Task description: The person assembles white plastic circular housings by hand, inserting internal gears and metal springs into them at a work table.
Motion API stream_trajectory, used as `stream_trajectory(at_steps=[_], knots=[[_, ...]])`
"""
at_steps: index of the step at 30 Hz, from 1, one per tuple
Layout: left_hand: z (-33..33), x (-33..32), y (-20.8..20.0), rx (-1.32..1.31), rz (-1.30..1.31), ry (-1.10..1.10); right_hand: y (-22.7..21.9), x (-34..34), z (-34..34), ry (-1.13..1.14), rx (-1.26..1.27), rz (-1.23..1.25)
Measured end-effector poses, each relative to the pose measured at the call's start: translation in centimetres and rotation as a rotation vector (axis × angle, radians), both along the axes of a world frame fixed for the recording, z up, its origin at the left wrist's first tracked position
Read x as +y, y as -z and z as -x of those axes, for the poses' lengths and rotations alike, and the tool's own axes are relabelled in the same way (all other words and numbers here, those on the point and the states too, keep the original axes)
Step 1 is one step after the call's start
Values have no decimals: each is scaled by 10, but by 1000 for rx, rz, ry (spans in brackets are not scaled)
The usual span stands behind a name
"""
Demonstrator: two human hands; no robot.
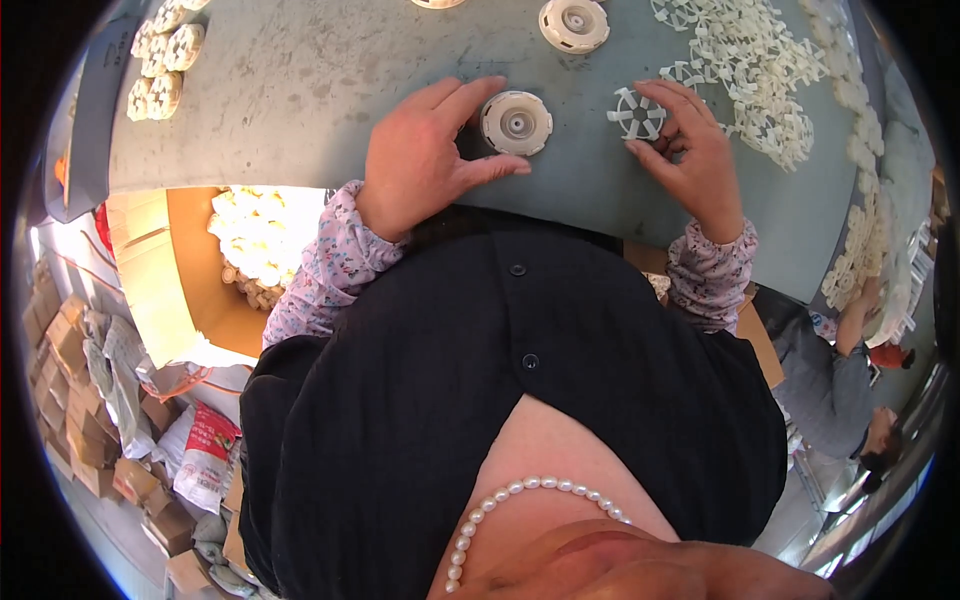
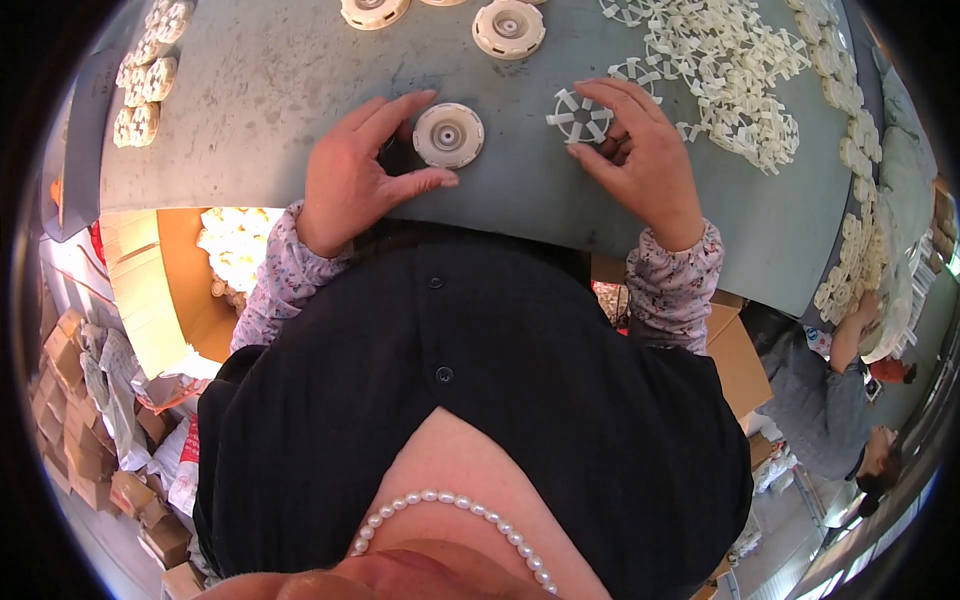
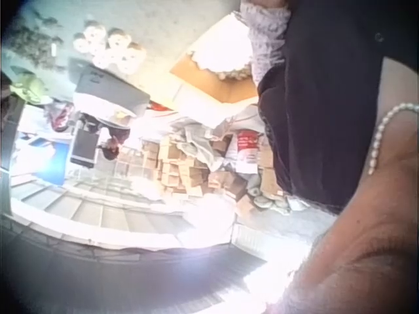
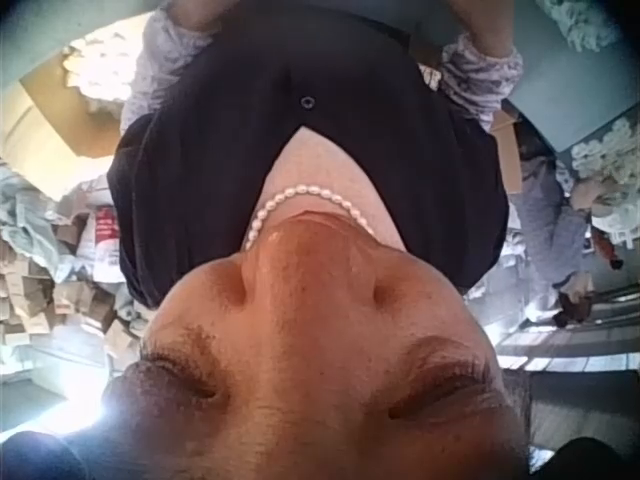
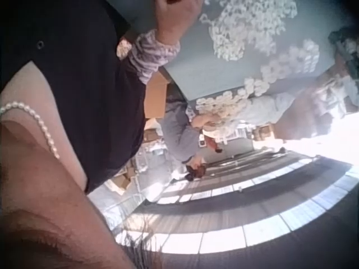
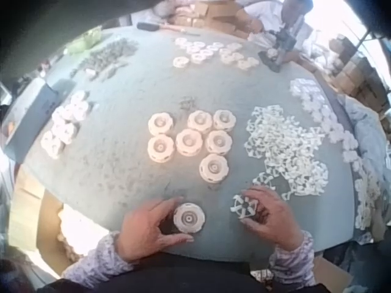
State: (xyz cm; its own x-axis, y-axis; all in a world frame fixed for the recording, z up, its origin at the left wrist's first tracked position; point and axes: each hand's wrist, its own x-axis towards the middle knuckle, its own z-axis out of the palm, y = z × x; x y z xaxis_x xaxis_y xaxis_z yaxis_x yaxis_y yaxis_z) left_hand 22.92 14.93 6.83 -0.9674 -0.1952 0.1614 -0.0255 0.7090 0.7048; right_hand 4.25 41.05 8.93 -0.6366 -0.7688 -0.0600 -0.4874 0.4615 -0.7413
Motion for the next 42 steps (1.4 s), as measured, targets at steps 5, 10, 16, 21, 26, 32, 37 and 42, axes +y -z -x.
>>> stream_trajectory(at_steps=[5,10,16,21,26,32,37,42], knots=[[-4,8,-1,-74,-91,13,-5,-28,-29,-10,-33,229],[-6,9,2,-23,-202,-3,4,-57,-60,-125,42,225],[-4,11,3,-110,-269,-44,10,-68,-73,-65,120,201],[0,14,5,-96,-354,-99,26,-67,-81,-10,172,247],[11,7,-3,-241,-311,-102,29,-66,-89,70,230,187],[3,9,1,-147,-217,-13,4,-43,-49,-169,-125,161],[-3,-49,2,-35,38,-403,13,6,16,325,589,-94],[37,-18,-15,50,46,-221,15,0,16,234,253,26]])
